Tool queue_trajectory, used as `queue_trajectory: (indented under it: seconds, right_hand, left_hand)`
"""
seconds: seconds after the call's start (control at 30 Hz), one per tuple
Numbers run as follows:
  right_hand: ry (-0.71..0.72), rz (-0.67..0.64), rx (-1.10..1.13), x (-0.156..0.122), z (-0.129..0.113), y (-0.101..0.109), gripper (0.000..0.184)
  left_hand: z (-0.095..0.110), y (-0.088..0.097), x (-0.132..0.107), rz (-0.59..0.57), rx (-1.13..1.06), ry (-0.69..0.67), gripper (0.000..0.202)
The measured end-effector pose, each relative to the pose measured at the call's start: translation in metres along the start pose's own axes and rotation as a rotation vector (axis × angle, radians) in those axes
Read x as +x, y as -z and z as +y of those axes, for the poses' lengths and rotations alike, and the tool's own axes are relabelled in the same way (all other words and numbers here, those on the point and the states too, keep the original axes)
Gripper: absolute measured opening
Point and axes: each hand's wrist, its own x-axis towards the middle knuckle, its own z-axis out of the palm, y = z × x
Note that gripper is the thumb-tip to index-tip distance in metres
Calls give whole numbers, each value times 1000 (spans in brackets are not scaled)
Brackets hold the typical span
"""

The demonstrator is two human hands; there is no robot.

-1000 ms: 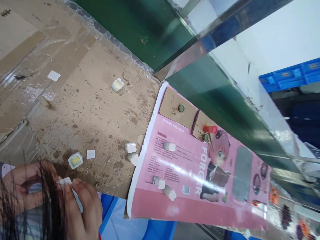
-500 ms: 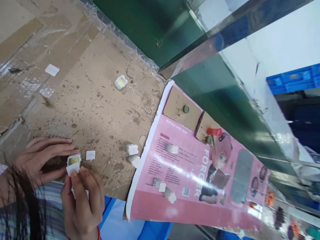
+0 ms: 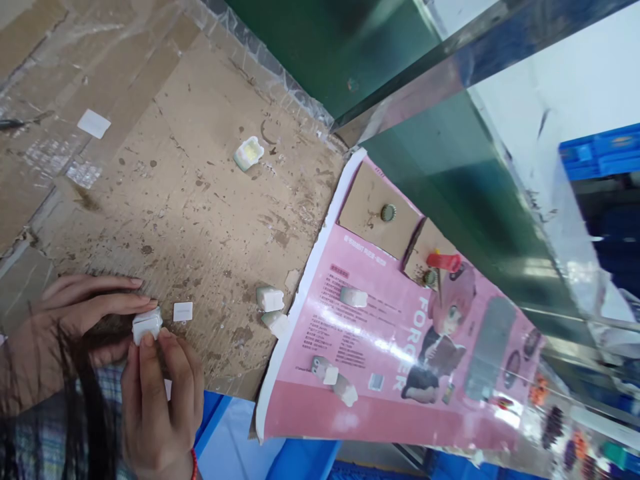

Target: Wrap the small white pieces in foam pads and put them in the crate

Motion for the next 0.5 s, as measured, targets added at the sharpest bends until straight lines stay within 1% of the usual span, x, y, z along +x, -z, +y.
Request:
queue_trajectory:
  seconds: [0.07, 0.23, 0.33, 0.43, 0.5]
  right_hand:
    - [7, -8, -4, -3, 0, 0, 16]
    - [-95, -36, 24, -12, -3, -3, 26]
    - [-100, -16, 68, -8, -5, -3, 25]
    - [-112, -24, 93, -2, -8, -1, 25]
    - [-120, -19, 62, 1, -10, -1, 24]
  left_hand:
    - [1, 1, 1, 11, 11, -5, 20]
    - [2, 2, 2, -4, 30, -20, 21]
    - [2, 3, 2, 21, 15, -29, 21]
    - [1, 4, 2, -14, 31, -53, 23]
    - [1, 6, 2, -30, 40, -63, 24]
